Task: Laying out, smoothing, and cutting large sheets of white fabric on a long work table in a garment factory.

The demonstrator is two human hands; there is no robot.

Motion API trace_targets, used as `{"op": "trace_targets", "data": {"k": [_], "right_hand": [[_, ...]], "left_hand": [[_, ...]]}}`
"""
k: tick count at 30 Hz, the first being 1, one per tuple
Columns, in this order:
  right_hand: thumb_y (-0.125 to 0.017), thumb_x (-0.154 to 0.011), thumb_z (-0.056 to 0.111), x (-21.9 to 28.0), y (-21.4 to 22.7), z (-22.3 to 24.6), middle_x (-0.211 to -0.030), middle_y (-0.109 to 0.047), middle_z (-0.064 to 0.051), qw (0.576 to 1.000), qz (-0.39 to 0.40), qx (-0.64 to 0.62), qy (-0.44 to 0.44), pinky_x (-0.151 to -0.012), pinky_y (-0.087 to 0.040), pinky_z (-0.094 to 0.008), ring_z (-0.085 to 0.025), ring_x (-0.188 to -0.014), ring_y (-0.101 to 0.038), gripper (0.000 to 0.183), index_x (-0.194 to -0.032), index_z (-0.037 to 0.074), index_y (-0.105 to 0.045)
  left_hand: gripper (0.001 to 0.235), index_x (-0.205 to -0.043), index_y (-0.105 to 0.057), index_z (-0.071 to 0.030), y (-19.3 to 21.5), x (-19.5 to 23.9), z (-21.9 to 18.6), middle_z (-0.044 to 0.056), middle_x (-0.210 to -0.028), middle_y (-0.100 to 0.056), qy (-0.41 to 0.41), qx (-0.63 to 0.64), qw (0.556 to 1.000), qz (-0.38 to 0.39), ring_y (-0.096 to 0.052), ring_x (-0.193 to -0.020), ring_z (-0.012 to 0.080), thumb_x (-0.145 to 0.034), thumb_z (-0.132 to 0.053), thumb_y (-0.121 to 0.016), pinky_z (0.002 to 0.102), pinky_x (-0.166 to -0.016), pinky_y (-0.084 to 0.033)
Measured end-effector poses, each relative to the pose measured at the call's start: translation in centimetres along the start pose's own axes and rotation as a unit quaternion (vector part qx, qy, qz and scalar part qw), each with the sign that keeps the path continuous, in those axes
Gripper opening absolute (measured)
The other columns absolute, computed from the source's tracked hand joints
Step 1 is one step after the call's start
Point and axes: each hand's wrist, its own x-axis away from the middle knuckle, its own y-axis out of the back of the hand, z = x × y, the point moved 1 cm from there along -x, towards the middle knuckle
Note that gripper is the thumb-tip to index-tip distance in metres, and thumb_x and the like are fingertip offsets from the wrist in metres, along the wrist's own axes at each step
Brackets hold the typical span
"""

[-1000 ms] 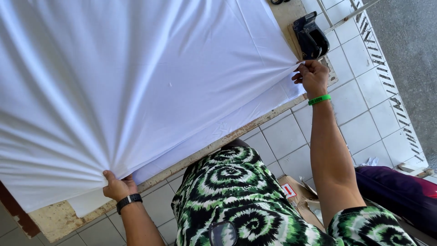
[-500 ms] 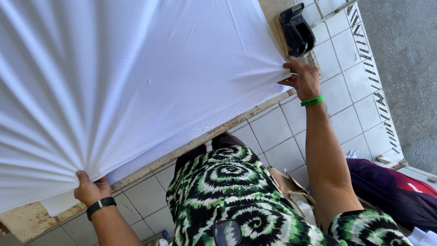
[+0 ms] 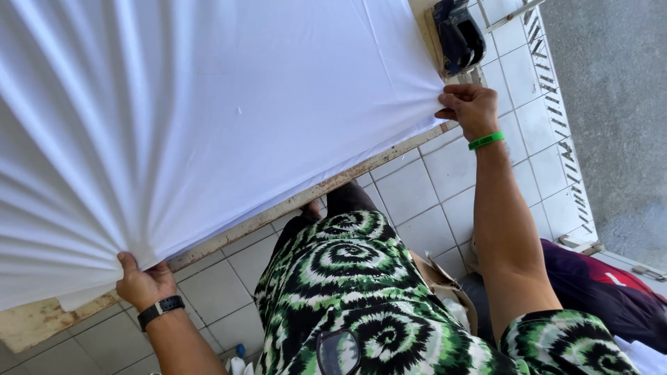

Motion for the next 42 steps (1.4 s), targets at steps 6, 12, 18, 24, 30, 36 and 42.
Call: {"op": "trace_targets", "data": {"k": [6,12,18,24,30,36,42], "right_hand": [[-0.086,-0.096,0.006,0.0,0.5,0.5,-0.107,-0.077,-0.013,0.999,0.030,0.017,0.008,-0.076,-0.078,-0.028,-0.025,-0.082,-0.080,0.021,-0.114,-0.002,-0.078],[-0.085,-0.095,0.004,0.1,1.2,-1.1,-0.108,-0.078,-0.016,0.998,0.041,0.044,-0.003,-0.072,-0.075,-0.026,-0.026,-0.074,-0.079,0.027,-0.119,-0.004,-0.077],[-0.085,-0.096,0.003,-0.4,1.1,-1.8,-0.107,-0.068,-0.012,0.998,0.053,0.043,0.017,-0.077,-0.077,-0.032,-0.029,-0.084,-0.080,0.027,-0.121,-0.004,-0.076],[-0.083,-0.099,0.003,0.0,1.0,-1.1,-0.109,-0.070,-0.014,0.995,0.048,0.078,0.050,-0.075,-0.077,-0.033,-0.028,-0.081,-0.080,0.020,-0.116,-0.004,-0.075],[-0.085,-0.102,0.011,0.7,1.1,0.6,-0.088,-0.079,-0.012,0.970,0.121,0.174,0.122,-0.071,-0.070,-0.027,-0.018,-0.071,-0.079,0.018,-0.114,-0.001,-0.079],[-0.083,-0.102,0.007,0.5,1.0,0.5,-0.088,-0.079,-0.011,0.980,0.090,0.162,0.073,-0.070,-0.072,-0.029,-0.020,-0.070,-0.080,0.010,-0.109,0.000,-0.078],[-0.084,-0.101,0.008,0.1,0.6,0.4,-0.089,-0.079,-0.012,0.980,0.086,0.166,0.068,-0.066,-0.071,-0.028,-0.020,-0.067,-0.080,0.013,-0.108,-0.001,-0.078]], "left_hand": [[0.033,-0.132,-0.073,-0.007,0.5,0.5,0.9,0.004,-0.109,-0.087,-0.013,0.036,0.999,-0.003,-0.088,-0.087,0.0203,-0.103,-0.023,-0.080,0.030,-0.056,-0.076],[0.038,-0.131,-0.059,-0.014,1.3,-1.2,2.6,0.004,-0.117,-0.084,-0.029,-0.021,0.999,-0.034,-0.087,-0.096,0.0220,-0.103,-0.027,-0.081,0.032,-0.052,-0.070],[0.033,-0.091,-0.057,-0.016,1.4,-2.2,3.8,0.002,-0.099,-0.081,-0.085,-0.077,0.984,-0.133,-0.082,-0.083,0.0220,-0.101,-0.026,-0.087,0.036,-0.048,-0.057],[0.051,-0.086,-0.043,-0.013,2.0,-4.4,4.1,0.005,-0.088,-0.068,-0.122,-0.114,0.978,-0.126,-0.072,-0.069,0.0236,-0.107,-0.025,-0.089,0.041,-0.038,-0.057],[0.049,-0.090,-0.044,-0.016,1.0,-4.0,2.7,0.001,-0.094,-0.064,-0.120,-0.147,0.966,-0.176,-0.068,-0.066,0.0174,-0.108,-0.027,-0.088,0.035,-0.038,-0.055],[0.049,-0.090,-0.041,-0.016,0.6,-2.6,3.0,0.005,-0.097,-0.072,-0.133,-0.201,0.956,-0.166,-0.067,-0.061,0.0157,-0.110,-0.031,-0.084,0.027,-0.038,-0.056],[0.039,-0.131,-0.045,-0.012,0.0,-2.7,3.3,0.023,-0.134,-0.065,-0.229,-0.365,0.880,-0.199,-0.079,-0.109,0.0407,-0.110,-0.022,-0.076,0.054,-0.086,-0.066]]}}
